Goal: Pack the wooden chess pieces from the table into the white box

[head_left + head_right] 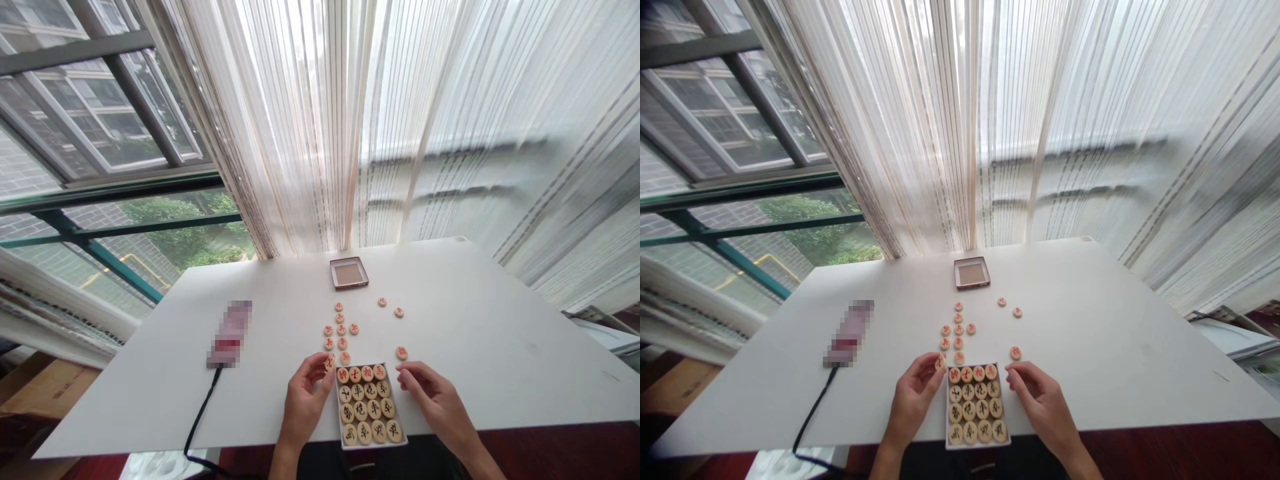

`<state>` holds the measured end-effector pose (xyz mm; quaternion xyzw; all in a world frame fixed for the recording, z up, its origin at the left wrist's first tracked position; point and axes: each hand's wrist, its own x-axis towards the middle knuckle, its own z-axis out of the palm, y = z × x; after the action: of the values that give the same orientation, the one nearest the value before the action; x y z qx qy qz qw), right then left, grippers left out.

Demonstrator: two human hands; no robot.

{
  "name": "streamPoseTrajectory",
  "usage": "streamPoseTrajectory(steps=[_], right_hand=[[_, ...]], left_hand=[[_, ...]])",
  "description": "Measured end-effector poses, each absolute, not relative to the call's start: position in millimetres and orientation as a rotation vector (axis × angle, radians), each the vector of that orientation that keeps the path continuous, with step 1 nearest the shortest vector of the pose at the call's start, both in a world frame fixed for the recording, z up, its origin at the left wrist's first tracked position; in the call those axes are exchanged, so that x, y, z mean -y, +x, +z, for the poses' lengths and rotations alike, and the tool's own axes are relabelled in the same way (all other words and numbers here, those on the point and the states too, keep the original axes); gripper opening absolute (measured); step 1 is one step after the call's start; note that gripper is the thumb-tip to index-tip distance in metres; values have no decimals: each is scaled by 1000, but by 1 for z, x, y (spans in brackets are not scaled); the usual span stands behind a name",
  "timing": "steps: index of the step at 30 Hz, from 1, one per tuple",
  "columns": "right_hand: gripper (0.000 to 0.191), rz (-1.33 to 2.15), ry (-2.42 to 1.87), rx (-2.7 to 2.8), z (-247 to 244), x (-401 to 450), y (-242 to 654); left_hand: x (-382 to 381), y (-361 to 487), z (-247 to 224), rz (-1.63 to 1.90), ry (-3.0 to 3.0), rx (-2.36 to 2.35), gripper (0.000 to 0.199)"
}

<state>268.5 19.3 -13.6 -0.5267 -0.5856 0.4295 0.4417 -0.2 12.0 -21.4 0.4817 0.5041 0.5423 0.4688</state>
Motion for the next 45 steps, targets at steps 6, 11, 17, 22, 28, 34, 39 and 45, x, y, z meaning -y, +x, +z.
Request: streamPoseTrajectory(steps=[6, 11, 17, 22, 28, 34, 39, 45], right_hand=[[32, 1063, -1319, 1345, -8, -18, 265], [31, 1062, -1312, 1368, -11, -17, 268], [29, 1057, -1321, 1416, -15, -17, 271], [29, 1019, -1332, 1446, -16, -16, 268], [32, 982, -1360, 1476, -11, -17, 266], [33, 989, -1352, 1499, -11, -15, 266], [29, 959, -1291, 1543, -12, -16, 263], [29, 962, -1285, 1538, -17, -20, 262]], left_hand=[[-8, 3, -17, 1337, 1264, -1290, 28], [-10, 11, -6, 1311, 1455, -1286, 21], [-9, 13, -11, 1375, 1478, -1287, 10], [-8, 10, -14, 1411, 1534, -1362, 10], [-9, 13, -14, 1452, 1542, -1413, 20], [-8, 15, -5, 1421, 1611, -1361, 22], [-8, 15, -1, 1377, 1675, -1337, 23], [-8, 15, -2, 1408, 1673, -1350, 21]])
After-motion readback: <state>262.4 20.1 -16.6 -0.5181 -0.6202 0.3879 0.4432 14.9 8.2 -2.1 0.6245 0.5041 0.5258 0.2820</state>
